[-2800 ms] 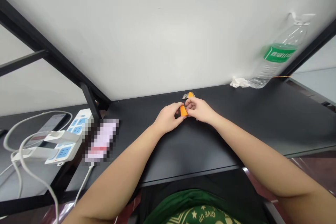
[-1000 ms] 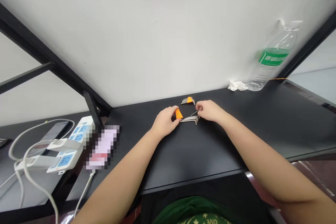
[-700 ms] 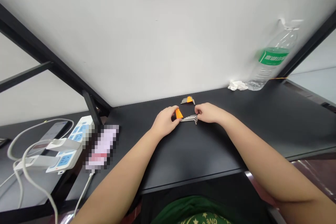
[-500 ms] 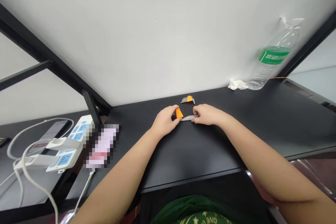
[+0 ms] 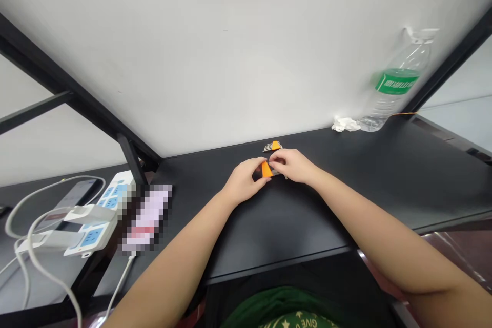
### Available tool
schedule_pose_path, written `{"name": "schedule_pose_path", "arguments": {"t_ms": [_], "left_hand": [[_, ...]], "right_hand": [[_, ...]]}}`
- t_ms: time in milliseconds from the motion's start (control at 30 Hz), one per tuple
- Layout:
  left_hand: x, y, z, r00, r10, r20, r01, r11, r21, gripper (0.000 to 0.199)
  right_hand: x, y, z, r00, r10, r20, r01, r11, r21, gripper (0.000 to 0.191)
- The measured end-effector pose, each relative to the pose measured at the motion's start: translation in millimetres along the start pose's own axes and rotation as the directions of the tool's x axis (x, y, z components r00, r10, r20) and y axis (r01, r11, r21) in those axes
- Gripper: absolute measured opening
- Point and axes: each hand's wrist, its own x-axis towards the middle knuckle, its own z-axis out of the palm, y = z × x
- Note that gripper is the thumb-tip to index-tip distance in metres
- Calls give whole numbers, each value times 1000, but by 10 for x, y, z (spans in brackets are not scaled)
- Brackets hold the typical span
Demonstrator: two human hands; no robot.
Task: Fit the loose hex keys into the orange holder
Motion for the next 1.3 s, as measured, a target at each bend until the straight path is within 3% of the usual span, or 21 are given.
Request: {"name": "schedule_pose_path", "arguments": {"t_ms": [167, 300, 500, 633, 800, 1000, 1300], "left_hand": [[7, 59, -17, 999, 31, 25, -31, 999, 18, 43], [9, 29, -36, 1000, -5, 27, 1, 987, 163, 44], [-1, -110, -38, 990, -139, -17, 140, 972, 189, 50], [4, -113, -27, 990, -142, -9, 142, 976, 167, 51], [8, -97, -27, 992, -130, -2, 128, 980, 155, 50], [1, -117, -15, 994, -111, -10, 111, 982, 152, 50], [7, -97, -19, 993, -115, 6, 113, 984, 140, 50]], "right_hand": [[10, -39, 102, 998, 49, -26, -47, 994, 95, 17], [15, -9, 7, 986, 157, -52, -154, 986, 70, 13], [55, 220, -283, 940, 341, 36, -324, 919, -226, 11], [75, 344, -334, 912, 402, 83, -347, 863, -367, 9], [54, 335, -280, 965, 260, 46, -215, 874, -435, 14], [-17, 187, -149, 970, 127, 207, -37, 919, -391, 24], [-32, 138, -90, 971, 133, 201, -34, 900, -434, 14]]}}
